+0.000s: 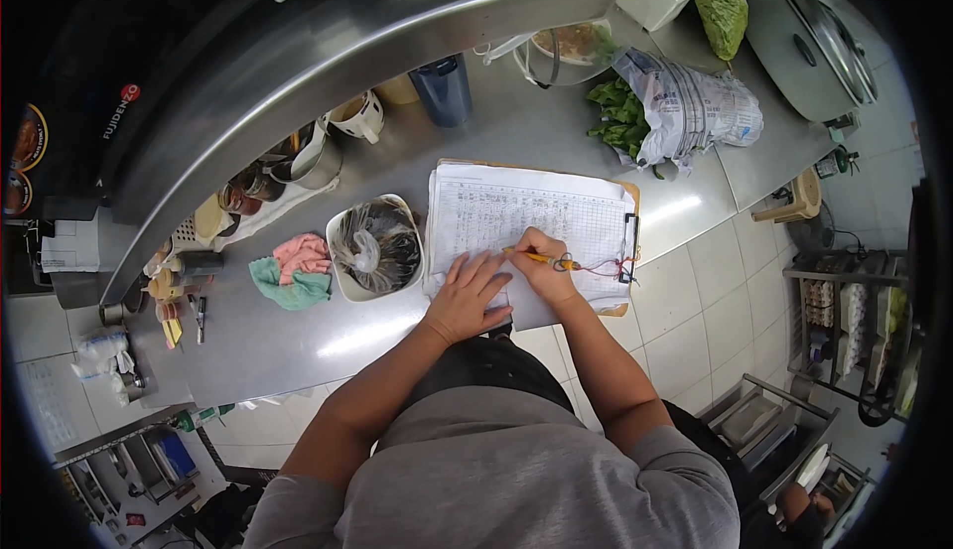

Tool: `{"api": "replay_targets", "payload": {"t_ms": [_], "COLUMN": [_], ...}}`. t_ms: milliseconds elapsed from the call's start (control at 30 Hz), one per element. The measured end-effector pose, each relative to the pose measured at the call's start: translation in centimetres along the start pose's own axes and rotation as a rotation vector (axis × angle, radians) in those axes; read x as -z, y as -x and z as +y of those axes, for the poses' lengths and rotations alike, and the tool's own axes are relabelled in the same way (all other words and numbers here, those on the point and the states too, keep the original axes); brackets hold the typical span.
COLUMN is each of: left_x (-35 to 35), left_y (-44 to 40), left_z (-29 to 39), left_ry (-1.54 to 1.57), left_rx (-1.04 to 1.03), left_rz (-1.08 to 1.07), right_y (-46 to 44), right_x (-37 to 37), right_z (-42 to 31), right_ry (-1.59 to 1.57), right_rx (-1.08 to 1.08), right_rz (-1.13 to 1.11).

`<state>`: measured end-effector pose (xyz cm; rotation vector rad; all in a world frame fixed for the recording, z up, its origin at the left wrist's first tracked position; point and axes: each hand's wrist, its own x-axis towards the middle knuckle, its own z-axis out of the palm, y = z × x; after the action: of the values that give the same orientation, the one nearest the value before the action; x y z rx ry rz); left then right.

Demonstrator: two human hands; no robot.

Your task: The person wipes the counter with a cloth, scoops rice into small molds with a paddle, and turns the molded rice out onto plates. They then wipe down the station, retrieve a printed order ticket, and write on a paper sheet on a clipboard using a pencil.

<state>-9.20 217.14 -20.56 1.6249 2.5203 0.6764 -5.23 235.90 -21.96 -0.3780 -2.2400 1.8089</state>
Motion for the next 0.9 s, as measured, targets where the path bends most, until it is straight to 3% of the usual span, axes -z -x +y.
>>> {"api": "replay_targets", "payload": {"t_ms": [900], "left_x": [0.10], "left_y": [-0.04], "left_z": [0.19], "left_ry": [0.001], "left_rx": [0.005], "left_rz": [-0.007], "right_y": [0.21], "right_x": [0.39], "right_z": [0.34], "right_ry": [0.027], "right_rx": [-0.002], "right_rz": [-0.006]}}
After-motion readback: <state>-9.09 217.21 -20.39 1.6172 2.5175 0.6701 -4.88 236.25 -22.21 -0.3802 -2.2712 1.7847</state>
